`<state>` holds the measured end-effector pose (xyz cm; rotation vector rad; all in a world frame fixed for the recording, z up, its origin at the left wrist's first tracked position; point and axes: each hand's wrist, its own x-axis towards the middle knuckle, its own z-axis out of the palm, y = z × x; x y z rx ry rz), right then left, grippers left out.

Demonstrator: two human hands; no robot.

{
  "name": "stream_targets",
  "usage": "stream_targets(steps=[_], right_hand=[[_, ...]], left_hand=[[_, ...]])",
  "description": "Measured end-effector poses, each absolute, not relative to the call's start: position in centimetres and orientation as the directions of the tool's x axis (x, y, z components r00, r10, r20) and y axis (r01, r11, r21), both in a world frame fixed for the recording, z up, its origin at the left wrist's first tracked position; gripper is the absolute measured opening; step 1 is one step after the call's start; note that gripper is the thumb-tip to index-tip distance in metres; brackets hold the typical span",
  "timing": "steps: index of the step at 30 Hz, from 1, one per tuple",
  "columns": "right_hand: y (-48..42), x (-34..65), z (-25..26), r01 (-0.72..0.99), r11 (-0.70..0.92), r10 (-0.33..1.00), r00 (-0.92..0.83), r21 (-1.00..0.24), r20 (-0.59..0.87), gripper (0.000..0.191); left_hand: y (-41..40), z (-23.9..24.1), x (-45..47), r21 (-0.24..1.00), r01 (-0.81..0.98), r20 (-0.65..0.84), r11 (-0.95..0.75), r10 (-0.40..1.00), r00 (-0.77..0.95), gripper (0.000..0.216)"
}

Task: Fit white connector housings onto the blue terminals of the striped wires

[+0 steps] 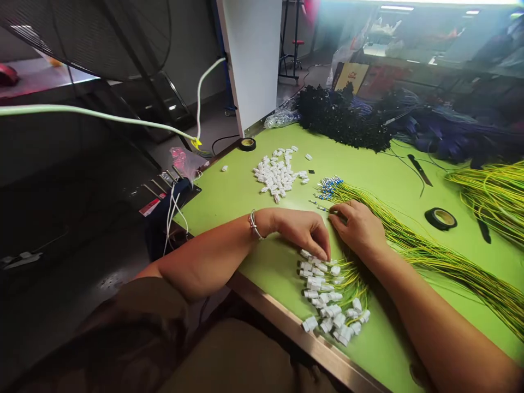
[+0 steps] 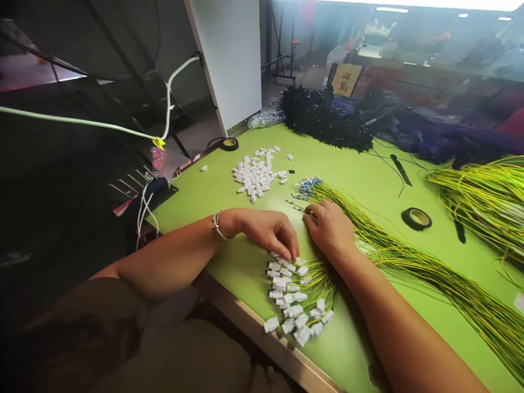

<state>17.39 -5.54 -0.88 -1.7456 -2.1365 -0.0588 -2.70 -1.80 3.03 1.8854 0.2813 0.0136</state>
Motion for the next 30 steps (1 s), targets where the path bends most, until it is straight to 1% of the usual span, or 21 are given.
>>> stream_targets(steps=[1, 2, 3, 4, 5, 6, 8, 12, 15, 18, 21, 23, 25, 26, 28, 29, 30], right_hand=[[-5.6, 17.1, -1.0, 0.961, 0.218, 0.937, -0.158, -0.168, 0.312, 0.018], [-5.6, 16.9, -1.1, 0.965, 0.217, 0.937, -0.164, -0.148, 0.309, 0.017], [-5.5, 16.8, -1.1, 0.964, 0.229, 0.935, -0.179, -0.137, 0.307, 0.016], [-5.5, 16.8, -1.1, 0.960, 0.250, 0.930, -0.201, -0.126, 0.309, 0.016], [-5.5, 16.8, -1.1, 0.956, 0.271, 0.923, -0.225, -0.112, 0.312, 0.016], [-5.4, 16.8, -1.2, 0.952, 0.290, 0.916, -0.246, -0.097, 0.317, 0.016], [-5.4, 16.9, -1.3, 0.948, 0.308, 0.905, -0.264, -0.085, 0.334, 0.016], [-5.4, 16.9, -1.4, 0.932, 0.327, 0.894, -0.251, -0.158, 0.371, 0.015], [-5.4, 17.0, -1.4, 0.925, 0.324, 0.904, -0.241, -0.199, 0.354, 0.013], [-5.2, 17.0, -1.4, 0.928, 0.328, 0.911, -0.263, -0.174, 0.317, 0.013], [-5.2, 16.8, -1.3, 0.931, 0.341, 0.907, -0.289, -0.130, 0.307, 0.015], [-5.3, 16.7, -1.2, 0.934, 0.341, 0.904, -0.293, -0.111, 0.313, 0.015], [-5.4, 16.6, -1.1, 0.931, 0.345, 0.895, -0.288, -0.119, 0.340, 0.015], [-5.5, 16.6, -1.0, 0.926, 0.352, 0.888, -0.282, -0.140, 0.364, 0.014], [-5.7, 16.6, -0.7, 0.900, 0.375, 0.870, -0.259, -0.223, 0.420, 0.012], [-5.8, 16.6, -0.5, 0.881, 0.379, 0.868, -0.233, -0.283, 0.439, 0.011], [-6.0, 16.7, -0.4, 0.861, 0.370, 0.874, -0.194, -0.350, 0.445, 0.010]], left_hand=[[-1.3, 3.5, -3.1, 0.893, 0.239, -0.107, -0.382, 0.335, 0.936, 0.011], [-0.6, 3.8, -3.6, 0.829, 0.322, -0.054, -0.457, 0.507, 0.860, 0.010], [0.2, 4.1, -4.1, 0.749, 0.435, 0.032, -0.499, 0.683, 0.729, 0.011], [1.0, 4.3, -4.6, 0.668, 0.562, 0.119, -0.488, 0.815, 0.567, 0.013], [1.8, 4.3, -5.1, 0.595, 0.667, 0.180, -0.449, 0.883, 0.434, 0.015], [2.5, 4.2, -5.6, 0.534, 0.740, 0.210, -0.410, 0.912, 0.354, 0.017], [3.5, 3.8, -6.2, 0.446, 0.821, 0.212, -0.357, 0.933, 0.291, 0.019], [3.9, 2.5, -5.9, 0.329, 0.865, 0.168, -0.380, 0.925, 0.342, 0.019], [3.5, 2.0, -5.2, 0.271, 0.871, 0.143, -0.410, 0.912, 0.385, 0.024], [3.0, 1.9, -4.8, 0.224, 0.882, 0.104, -0.414, 0.910, 0.400, 0.029], [2.9, 1.6, -4.8, 0.199, 0.881, 0.115, -0.430, 0.903, 0.414, 0.034], [3.0, 1.5, -4.9, 0.235, 0.868, 0.154, -0.438, 0.898, 0.411, 0.033], [3.2, 1.4, -4.8, 0.342, 0.823, 0.210, -0.454, 0.890, 0.404, 0.029], [3.2, 1.5, -4.7, 0.430, 0.776, 0.232, -0.462, 0.887, 0.400, 0.026], [2.9, 1.8, -4.3, 0.677, 0.606, 0.215, -0.418, 0.899, 0.381, 0.021], [2.5, 2.1, -4.1, 0.810, 0.476, 0.159, -0.343, 0.909, 0.385, 0.019], [2.1, 2.2, -3.8, 0.916, 0.332, 0.076, -0.225, 0.909, 0.409, 0.017]])
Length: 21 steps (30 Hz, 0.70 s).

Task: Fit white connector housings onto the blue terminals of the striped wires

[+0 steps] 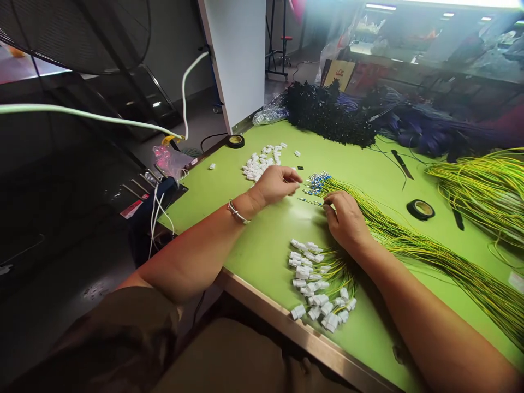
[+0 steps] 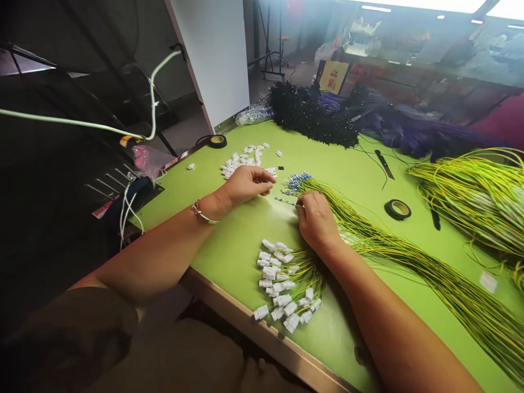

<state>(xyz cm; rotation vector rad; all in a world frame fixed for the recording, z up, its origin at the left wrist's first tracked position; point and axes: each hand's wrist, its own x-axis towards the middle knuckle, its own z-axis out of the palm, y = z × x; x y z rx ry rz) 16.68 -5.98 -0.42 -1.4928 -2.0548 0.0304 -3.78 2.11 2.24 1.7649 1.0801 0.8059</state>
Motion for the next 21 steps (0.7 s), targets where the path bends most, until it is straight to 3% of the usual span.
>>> stream_targets(steps=[2, 4, 7, 21], right_hand=[[-6.3, 16.7, -0.2, 0.819, 0.319, 0.899, -0.103, -0.477, 0.425, 0.009], [-6.5, 16.7, -0.2, 0.781, 0.275, 0.918, -0.040, -0.561, 0.394, 0.009], [-6.7, 16.7, -0.1, 0.737, 0.282, 0.924, -0.035, -0.614, 0.381, 0.011], [-6.5, 16.8, 0.0, 0.704, 0.260, 0.920, 0.028, -0.661, 0.391, 0.020]], left_hand=[[1.1, 2.5, -3.1, 0.993, 0.087, -0.112, 0.079, 0.860, 0.497, 0.012], [0.1, 2.4, -2.5, 0.944, -0.026, -0.257, 0.330, 0.780, 0.571, 0.009], [-0.5, 2.1, -1.9, 0.855, -0.098, -0.363, 0.510, 0.721, 0.590, 0.008], [-0.4, 1.5, -1.7, 0.801, -0.166, -0.384, 0.576, 0.705, 0.596, 0.009]])
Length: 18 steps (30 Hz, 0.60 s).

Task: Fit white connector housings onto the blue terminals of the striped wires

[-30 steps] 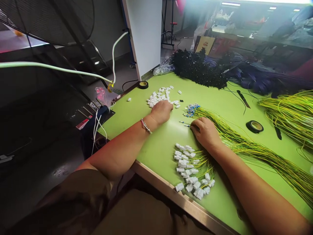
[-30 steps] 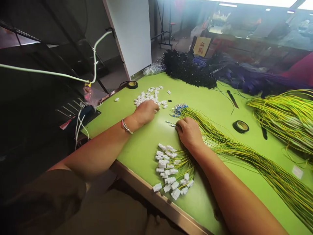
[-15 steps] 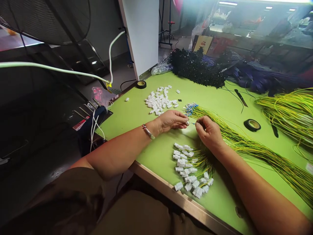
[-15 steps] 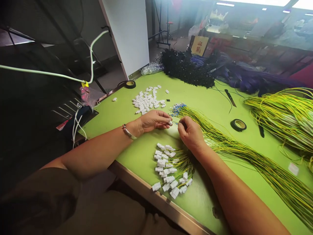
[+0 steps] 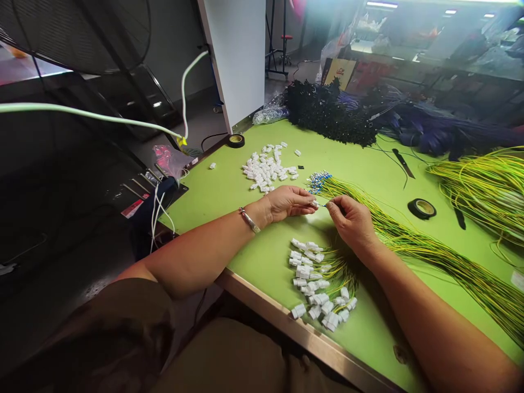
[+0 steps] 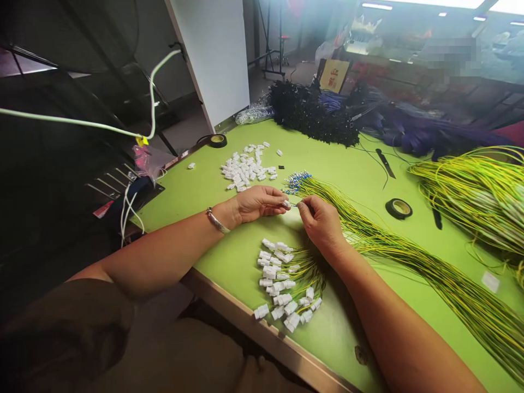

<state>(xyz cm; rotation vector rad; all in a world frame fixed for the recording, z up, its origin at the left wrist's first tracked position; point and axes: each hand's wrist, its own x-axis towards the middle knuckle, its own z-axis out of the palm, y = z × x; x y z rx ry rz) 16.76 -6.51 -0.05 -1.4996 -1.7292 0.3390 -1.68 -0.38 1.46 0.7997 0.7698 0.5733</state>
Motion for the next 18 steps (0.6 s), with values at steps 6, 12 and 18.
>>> stream_targets(steps=[6, 12, 18], right_hand=[[-6.72, 16.37, 0.28, 0.663, 0.253, 0.928, 0.039, -0.704, 0.371, 0.022], [-6.72, 16.23, 0.08, 0.625, 0.263, 0.933, 0.030, -0.735, 0.359, 0.020], [-6.79, 16.54, 0.23, 0.565, 0.239, 0.953, 0.021, -0.790, 0.303, 0.021]], left_hand=[[-0.67, 1.08, -1.40, 0.807, -0.251, -0.327, 0.535, 0.758, 0.564, 0.008], [-0.93, 0.83, -0.89, 0.818, -0.230, -0.341, 0.527, 0.767, 0.544, 0.008], [-0.94, 1.01, -0.84, 0.803, -0.222, -0.365, 0.553, 0.751, 0.551, 0.009]])
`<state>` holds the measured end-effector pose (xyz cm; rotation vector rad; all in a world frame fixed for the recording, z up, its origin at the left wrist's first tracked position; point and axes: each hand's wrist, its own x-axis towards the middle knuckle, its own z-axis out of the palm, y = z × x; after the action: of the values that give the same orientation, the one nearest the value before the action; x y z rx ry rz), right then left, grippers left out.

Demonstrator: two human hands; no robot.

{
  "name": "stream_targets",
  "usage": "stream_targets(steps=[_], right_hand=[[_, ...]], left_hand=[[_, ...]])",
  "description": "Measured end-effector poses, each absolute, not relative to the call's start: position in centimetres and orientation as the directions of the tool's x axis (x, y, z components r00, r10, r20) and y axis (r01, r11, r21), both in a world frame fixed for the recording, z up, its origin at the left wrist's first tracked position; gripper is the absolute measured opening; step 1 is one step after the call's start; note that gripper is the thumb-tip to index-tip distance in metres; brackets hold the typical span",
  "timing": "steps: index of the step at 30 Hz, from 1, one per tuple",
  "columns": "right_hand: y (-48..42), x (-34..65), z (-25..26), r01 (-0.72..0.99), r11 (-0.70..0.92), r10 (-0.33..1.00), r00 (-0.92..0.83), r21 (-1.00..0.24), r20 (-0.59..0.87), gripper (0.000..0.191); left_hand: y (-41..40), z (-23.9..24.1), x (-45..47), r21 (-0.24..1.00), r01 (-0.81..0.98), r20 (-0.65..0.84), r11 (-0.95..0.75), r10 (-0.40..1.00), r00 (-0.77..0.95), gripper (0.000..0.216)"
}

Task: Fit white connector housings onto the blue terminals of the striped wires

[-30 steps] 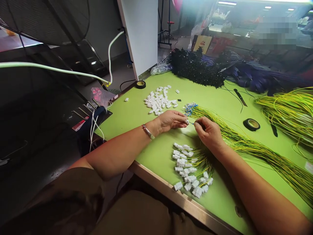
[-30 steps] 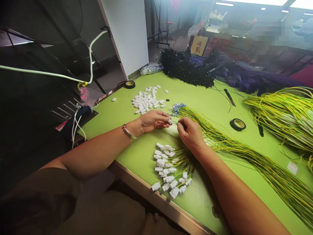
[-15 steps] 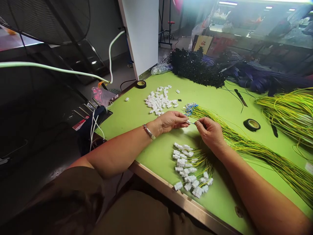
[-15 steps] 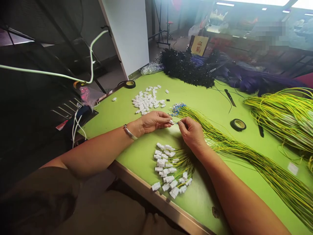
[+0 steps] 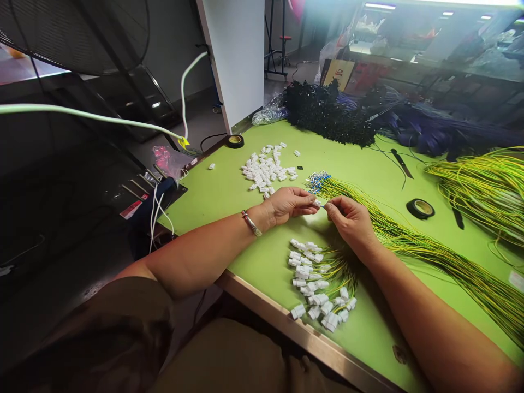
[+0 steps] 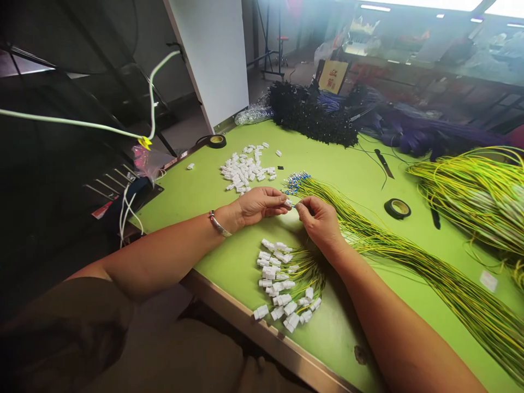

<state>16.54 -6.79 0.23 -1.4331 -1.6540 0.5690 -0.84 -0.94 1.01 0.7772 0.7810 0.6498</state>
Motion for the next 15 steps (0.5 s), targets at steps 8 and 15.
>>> stream_targets(steps=[8, 15], right_hand=[[-6.93, 16.80, 0.25, 0.476, 0.184, 0.972, 0.042, -0.860, 0.231, 0.018], [-6.97, 16.62, 0.10, 0.606, 0.257, 0.947, -0.001, -0.753, 0.322, 0.019]], left_hand=[[-1.05, 1.50, -0.95, 0.805, -0.225, -0.355, 0.548, 0.750, 0.558, 0.014], [-1.29, 1.10, -0.65, 0.857, -0.177, -0.340, 0.485, 0.788, 0.514, 0.017]])
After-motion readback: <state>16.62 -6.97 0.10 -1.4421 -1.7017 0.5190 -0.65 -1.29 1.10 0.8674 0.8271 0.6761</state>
